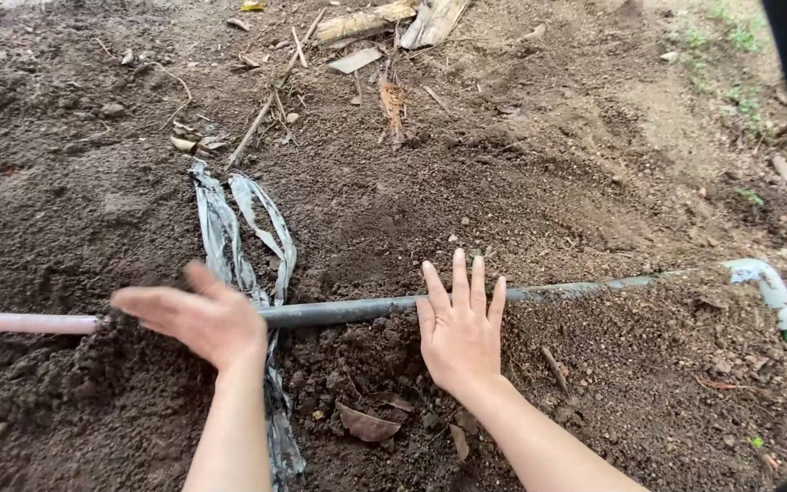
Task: Burying a PVC pipe and a flexible hose in the ground by manually sweeping and patting soil over them with hands.
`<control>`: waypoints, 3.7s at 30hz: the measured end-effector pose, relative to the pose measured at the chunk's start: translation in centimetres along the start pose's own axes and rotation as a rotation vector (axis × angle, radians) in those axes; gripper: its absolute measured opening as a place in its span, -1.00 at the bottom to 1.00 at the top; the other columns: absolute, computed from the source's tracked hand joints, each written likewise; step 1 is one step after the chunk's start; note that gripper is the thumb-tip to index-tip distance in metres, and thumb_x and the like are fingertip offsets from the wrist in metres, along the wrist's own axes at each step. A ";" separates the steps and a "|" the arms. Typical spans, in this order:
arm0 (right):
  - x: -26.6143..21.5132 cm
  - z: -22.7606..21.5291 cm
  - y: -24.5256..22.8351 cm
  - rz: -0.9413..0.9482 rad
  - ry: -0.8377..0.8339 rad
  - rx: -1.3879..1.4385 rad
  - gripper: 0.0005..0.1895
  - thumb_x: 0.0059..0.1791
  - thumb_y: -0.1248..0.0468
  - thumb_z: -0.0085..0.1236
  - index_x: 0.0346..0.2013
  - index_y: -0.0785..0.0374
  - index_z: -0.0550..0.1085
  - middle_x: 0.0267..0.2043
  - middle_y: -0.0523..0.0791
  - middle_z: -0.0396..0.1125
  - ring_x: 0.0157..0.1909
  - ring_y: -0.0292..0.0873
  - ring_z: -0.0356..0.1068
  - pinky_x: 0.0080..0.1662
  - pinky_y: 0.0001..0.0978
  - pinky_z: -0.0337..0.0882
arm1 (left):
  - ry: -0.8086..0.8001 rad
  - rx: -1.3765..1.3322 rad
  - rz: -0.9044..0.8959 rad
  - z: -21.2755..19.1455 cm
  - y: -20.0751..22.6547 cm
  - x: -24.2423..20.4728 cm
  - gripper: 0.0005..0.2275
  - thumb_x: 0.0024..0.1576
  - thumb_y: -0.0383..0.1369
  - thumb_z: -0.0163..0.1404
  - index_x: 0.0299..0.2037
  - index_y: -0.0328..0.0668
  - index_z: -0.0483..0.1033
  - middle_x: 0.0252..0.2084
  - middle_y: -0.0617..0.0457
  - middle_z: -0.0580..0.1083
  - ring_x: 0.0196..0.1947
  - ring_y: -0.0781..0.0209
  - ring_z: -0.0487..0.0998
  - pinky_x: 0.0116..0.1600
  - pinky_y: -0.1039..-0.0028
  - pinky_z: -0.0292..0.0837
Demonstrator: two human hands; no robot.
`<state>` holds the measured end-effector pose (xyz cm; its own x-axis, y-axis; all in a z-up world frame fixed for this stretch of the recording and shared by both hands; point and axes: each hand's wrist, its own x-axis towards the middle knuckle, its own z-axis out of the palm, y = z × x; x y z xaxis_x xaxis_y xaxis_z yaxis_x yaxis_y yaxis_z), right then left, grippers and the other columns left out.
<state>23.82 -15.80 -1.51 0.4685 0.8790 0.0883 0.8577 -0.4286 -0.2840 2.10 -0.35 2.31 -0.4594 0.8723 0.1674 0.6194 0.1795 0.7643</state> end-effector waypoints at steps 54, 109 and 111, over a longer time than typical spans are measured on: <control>-1.6 -3.1 3.6 0.064 0.262 0.355 -0.29 0.21 -0.08 -0.44 0.64 0.05 -0.06 0.73 0.02 -0.35 0.72 0.01 -0.44 0.58 -0.01 -0.43 | -0.659 0.372 0.790 8.4 2.9 -16.6 -0.25 0.43 0.18 -0.56 0.60 -0.32 -0.10 0.65 -0.31 -0.07 0.67 -0.22 -0.27 0.65 0.07 -0.60; 1.0 -0.4 9.2 0.343 0.240 0.104 -0.06 0.23 -0.24 -0.49 0.64 0.43 -0.26 0.70 0.28 -0.63 0.69 0.30 -0.76 0.53 0.21 -0.73 | -0.944 0.424 0.649 5.4 5.7 -16.3 -0.23 0.43 0.14 -0.53 0.62 -0.39 -0.35 0.67 -0.39 -0.33 0.67 -0.26 -0.48 0.59 -0.04 -0.79; 1.1 -1.4 6.7 0.331 0.383 0.204 -0.09 0.18 -0.15 -0.29 0.64 0.37 -0.19 0.69 0.27 -0.58 0.68 0.32 -0.66 0.53 0.19 -0.67 | -0.944 0.404 0.656 5.5 5.6 -16.5 -0.24 0.43 0.13 -0.55 0.62 -0.39 -0.34 0.67 -0.39 -0.32 0.67 -0.26 -0.47 0.60 -0.04 -0.77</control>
<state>30.33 -18.03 -1.95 0.7830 0.5485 0.2935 0.6105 -0.5872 -0.5315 16.63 -11.27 0.40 0.5547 0.8082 -0.1978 0.7908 -0.4381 0.4275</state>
